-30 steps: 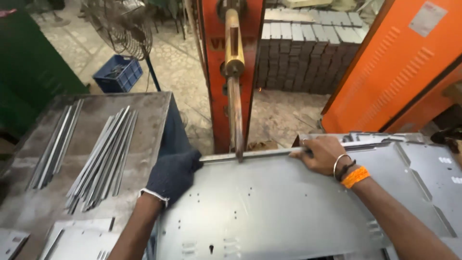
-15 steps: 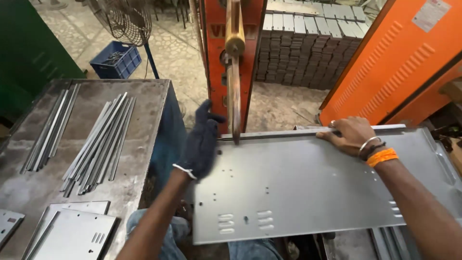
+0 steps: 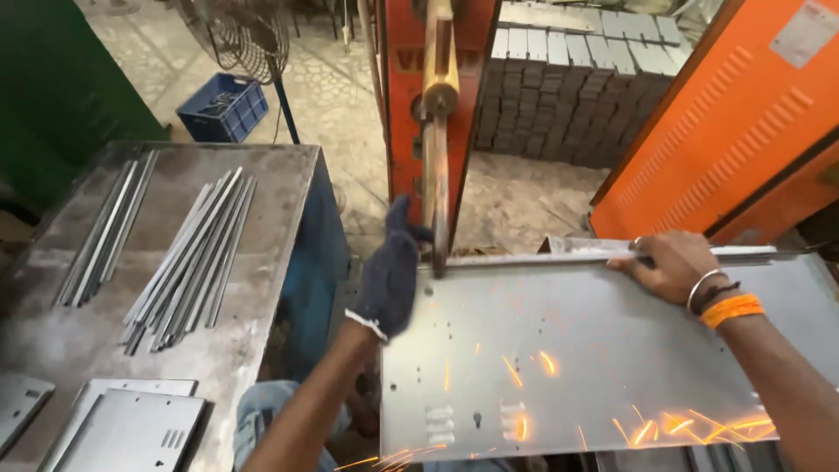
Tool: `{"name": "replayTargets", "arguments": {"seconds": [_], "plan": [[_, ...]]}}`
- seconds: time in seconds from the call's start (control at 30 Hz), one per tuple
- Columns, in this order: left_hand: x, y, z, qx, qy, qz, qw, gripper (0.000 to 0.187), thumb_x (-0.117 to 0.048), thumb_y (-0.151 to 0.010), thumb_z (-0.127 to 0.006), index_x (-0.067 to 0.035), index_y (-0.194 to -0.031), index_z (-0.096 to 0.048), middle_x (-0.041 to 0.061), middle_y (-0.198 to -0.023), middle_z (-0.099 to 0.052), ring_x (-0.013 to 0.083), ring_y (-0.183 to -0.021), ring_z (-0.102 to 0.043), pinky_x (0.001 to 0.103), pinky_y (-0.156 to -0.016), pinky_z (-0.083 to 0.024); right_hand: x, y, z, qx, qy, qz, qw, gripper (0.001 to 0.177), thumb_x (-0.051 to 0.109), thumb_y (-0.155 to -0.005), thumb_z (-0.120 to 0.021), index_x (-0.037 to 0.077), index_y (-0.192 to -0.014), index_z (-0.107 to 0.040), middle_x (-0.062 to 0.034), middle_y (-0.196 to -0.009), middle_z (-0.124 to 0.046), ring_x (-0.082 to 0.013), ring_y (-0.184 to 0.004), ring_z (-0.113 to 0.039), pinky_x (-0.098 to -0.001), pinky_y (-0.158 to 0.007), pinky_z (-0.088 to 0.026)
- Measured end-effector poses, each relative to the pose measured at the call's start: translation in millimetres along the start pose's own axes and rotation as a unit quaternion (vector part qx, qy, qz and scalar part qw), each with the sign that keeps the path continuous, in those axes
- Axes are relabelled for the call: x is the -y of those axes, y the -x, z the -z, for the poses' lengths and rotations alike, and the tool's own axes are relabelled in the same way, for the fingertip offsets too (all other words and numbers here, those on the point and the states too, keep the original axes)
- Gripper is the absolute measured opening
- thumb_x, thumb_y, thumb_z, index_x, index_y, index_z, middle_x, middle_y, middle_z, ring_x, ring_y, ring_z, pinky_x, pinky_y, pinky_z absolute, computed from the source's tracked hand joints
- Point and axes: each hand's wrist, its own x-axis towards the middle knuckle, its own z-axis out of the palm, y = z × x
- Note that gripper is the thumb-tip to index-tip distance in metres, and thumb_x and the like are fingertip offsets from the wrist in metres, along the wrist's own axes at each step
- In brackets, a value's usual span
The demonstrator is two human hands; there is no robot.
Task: The person repeatedly picks up a rectangular metal panel and a thin metal strip, aligns them at a vertical welding machine, and welds the strip to the panel edge. After each weld, the person places the panel aside and repeats the process with new panels and strips.
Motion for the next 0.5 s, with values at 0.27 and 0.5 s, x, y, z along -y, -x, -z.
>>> {"name": "replayTargets", "arguments": {"seconds": [0.27,0.5], "plan": [[-45,-2,89,0.199,-0.358,0.1,0.907,0.049,-0.051,-0.091,-0.062,-0.021,-0.13,-0.067,0.019,-0.116,-0.074,0.0382,-0.11,-0.07,0.045,-0.096,-0.053,114,-17,35,0.033,-0.037,0.019,0.999,0.061,0.069,-0.085,-0.058,0.011,-0.094,-0.076,-0.0174,-0.064,-0.067,-0.0365,-0.064,-0.067,-0.0513,-0.058,-0.049],[-6,28,210,0.167,-0.455,0.222,0.846,0.057,-0.055,-0.089,-0.063,-0.014,-0.128,-0.072,0.016,-0.119,-0.075,0.0362,-0.113,-0.07,0.044,-0.099,-0.053,156,-29,25,-0.098,-0.175,0.201,0.959,0.037,0.041,-0.1,-0.054,0.006,-0.095,-0.062,-0.0165,-0.077,-0.068,-0.0397,-0.074,-0.066,-0.049,-0.067,-0.047]]}}
